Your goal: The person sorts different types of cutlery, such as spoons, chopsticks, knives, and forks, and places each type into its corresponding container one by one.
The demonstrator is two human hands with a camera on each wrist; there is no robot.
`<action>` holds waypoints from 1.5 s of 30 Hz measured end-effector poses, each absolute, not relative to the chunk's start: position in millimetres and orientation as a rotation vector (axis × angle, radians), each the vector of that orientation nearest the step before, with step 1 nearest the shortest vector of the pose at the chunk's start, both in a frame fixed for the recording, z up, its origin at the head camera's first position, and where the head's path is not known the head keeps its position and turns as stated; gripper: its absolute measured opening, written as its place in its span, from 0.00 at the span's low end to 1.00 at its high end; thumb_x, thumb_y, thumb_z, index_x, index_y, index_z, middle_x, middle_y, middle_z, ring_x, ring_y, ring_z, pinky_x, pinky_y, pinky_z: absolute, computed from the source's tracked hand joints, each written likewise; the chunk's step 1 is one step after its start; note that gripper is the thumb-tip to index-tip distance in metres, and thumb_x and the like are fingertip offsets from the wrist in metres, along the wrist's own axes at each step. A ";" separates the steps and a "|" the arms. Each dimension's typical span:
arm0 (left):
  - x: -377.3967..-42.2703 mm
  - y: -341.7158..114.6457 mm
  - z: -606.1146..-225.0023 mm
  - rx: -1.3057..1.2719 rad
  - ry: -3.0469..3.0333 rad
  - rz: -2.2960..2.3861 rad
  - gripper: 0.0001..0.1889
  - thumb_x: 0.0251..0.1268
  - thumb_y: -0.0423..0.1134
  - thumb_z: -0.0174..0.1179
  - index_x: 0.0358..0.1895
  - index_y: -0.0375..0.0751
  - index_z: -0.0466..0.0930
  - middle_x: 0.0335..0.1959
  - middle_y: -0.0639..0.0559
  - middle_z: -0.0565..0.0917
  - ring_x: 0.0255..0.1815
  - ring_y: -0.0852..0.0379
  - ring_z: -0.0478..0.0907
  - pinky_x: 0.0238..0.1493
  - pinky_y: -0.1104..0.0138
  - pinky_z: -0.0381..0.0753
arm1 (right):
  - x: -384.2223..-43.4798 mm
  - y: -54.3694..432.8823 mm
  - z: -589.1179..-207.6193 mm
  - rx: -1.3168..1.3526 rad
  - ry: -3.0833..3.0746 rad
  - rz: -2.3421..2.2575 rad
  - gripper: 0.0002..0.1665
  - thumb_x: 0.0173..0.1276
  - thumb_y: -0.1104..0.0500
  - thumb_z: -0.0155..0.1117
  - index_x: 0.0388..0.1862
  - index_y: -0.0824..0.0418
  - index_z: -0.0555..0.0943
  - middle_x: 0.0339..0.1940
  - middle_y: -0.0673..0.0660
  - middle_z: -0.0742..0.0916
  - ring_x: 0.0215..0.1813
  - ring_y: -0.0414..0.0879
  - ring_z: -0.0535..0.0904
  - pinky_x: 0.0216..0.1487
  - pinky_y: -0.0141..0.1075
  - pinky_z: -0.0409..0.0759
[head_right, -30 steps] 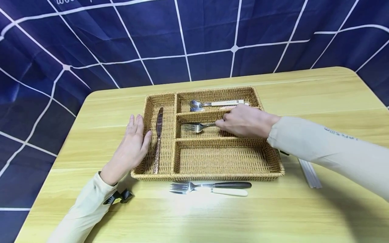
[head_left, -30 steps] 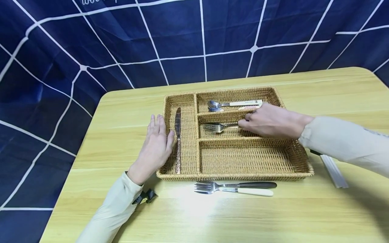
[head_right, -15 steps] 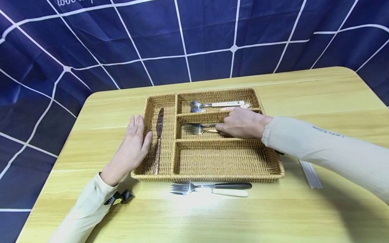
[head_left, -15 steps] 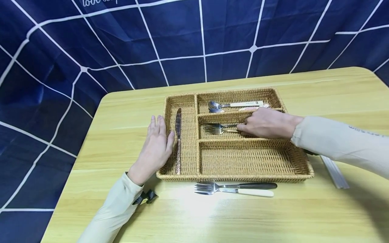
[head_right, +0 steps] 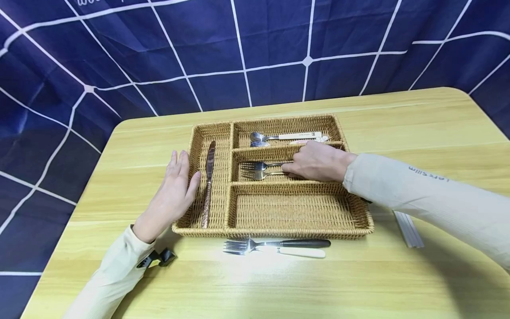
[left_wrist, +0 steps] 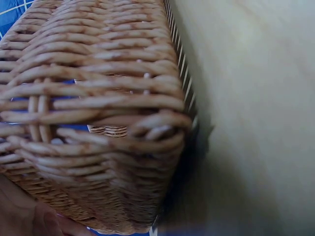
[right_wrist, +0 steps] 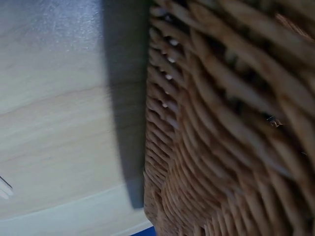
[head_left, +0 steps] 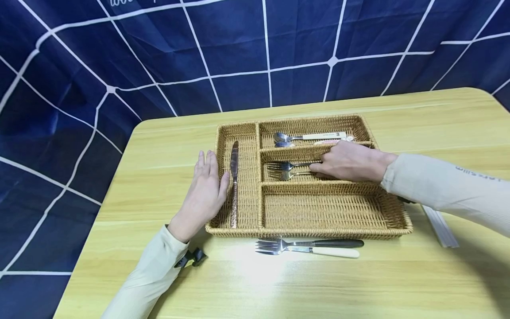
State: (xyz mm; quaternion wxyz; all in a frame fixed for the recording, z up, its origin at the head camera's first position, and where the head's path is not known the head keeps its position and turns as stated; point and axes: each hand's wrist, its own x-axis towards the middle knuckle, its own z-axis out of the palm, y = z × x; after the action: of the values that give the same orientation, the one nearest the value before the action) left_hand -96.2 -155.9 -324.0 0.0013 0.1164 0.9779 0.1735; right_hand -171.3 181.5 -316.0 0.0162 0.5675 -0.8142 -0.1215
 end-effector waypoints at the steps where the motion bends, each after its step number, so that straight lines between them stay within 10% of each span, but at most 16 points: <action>1: -96.3 -155.8 -323.8 0.366 3.070 0.547 0.35 0.78 0.47 0.38 0.72 0.20 0.40 0.74 0.26 0.45 0.76 0.36 0.31 0.76 0.49 0.38 | -171.2 181.8 -315.9 1.761 -2.538 -0.365 0.07 0.69 0.60 0.59 0.32 0.56 0.71 0.12 0.48 0.69 0.13 0.40 0.62 0.11 0.29 0.65; 25: -95.3 -154.1 -317.4 0.346 3.033 0.532 0.35 0.79 0.47 0.36 0.72 0.20 0.39 0.75 0.27 0.44 0.76 0.36 0.32 0.76 0.50 0.36 | -128.6 192.8 -253.1 1.391 -2.646 -0.082 0.19 0.75 0.47 0.50 0.28 0.56 0.63 0.16 0.46 0.66 0.15 0.40 0.63 0.10 0.34 0.63; 45: -92.2 -154.8 -315.9 0.334 3.029 0.531 0.36 0.79 0.47 0.37 0.72 0.20 0.39 0.74 0.26 0.43 0.76 0.35 0.32 0.76 0.48 0.38 | -30.3 182.0 -291.8 1.391 -2.390 0.156 0.26 0.80 0.45 0.28 0.26 0.55 0.63 0.26 0.47 0.62 0.27 0.41 0.55 0.26 0.32 0.58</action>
State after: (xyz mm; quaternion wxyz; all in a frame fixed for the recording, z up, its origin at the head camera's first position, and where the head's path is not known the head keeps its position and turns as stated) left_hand -92.2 -154.8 -315.9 0.0239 0.1079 0.9789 0.1717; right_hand -30.3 182.0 -291.8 0.1849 0.4935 -0.8480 0.0553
